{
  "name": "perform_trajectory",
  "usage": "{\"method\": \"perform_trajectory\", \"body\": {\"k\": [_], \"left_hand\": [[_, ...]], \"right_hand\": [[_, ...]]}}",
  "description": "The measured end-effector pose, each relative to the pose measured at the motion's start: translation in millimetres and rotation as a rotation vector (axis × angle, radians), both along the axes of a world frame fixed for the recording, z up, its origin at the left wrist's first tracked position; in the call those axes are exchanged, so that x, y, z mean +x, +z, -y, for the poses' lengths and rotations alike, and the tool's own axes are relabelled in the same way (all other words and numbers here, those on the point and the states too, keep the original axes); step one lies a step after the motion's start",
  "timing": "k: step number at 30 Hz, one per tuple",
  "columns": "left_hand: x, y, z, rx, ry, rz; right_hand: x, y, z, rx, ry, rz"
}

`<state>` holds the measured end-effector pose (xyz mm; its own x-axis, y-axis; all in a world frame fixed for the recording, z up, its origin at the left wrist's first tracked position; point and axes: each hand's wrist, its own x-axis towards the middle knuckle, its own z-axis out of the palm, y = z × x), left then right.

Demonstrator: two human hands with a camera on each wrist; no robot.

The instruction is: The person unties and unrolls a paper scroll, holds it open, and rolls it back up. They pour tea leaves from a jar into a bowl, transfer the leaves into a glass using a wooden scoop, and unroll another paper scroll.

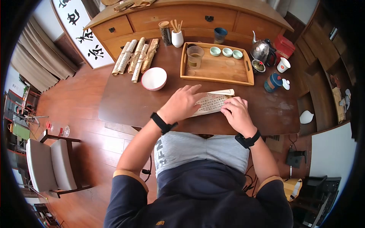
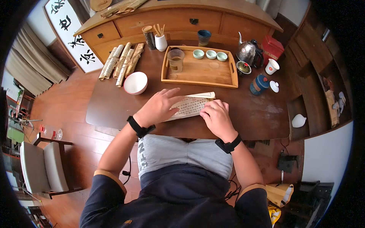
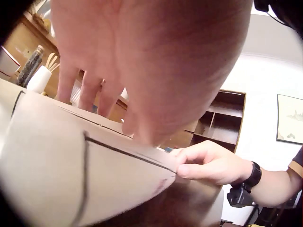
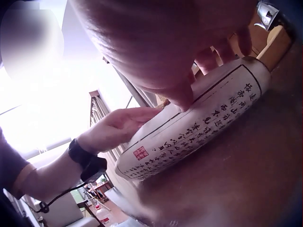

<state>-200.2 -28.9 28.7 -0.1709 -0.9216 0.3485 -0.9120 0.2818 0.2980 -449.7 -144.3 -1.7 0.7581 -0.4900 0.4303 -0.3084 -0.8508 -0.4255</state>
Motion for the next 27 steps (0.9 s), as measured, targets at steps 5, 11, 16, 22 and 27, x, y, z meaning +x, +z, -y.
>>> {"method": "perform_trajectory", "body": {"k": [5, 11, 16, 22, 27], "left_hand": [[-45.0, 6.6, -32.5, -0.246, 0.050, 0.034], [-62.6, -26.7, -58.3, -0.106, 0.073, 0.065], [-58.3, -37.1, -61.1, -0.107, 0.115, 0.092], [-50.9, -42.8, -60.8, -0.121, 0.149, 0.033], [-40.2, -38.9, -59.3, -0.091, 0.173, -0.040]], "right_hand": [[-2.5, -0.5, -5.8, -0.073, -0.009, -0.080], [-13.1, -18.9, -11.3, -0.121, -0.005, -0.043], [-13.9, -19.0, -13.4, -0.087, -0.011, -0.004], [-16.3, -27.9, -17.2, 0.011, -0.041, 0.001], [-27.9, -23.5, -15.3, 0.052, -0.005, -0.025]]}}
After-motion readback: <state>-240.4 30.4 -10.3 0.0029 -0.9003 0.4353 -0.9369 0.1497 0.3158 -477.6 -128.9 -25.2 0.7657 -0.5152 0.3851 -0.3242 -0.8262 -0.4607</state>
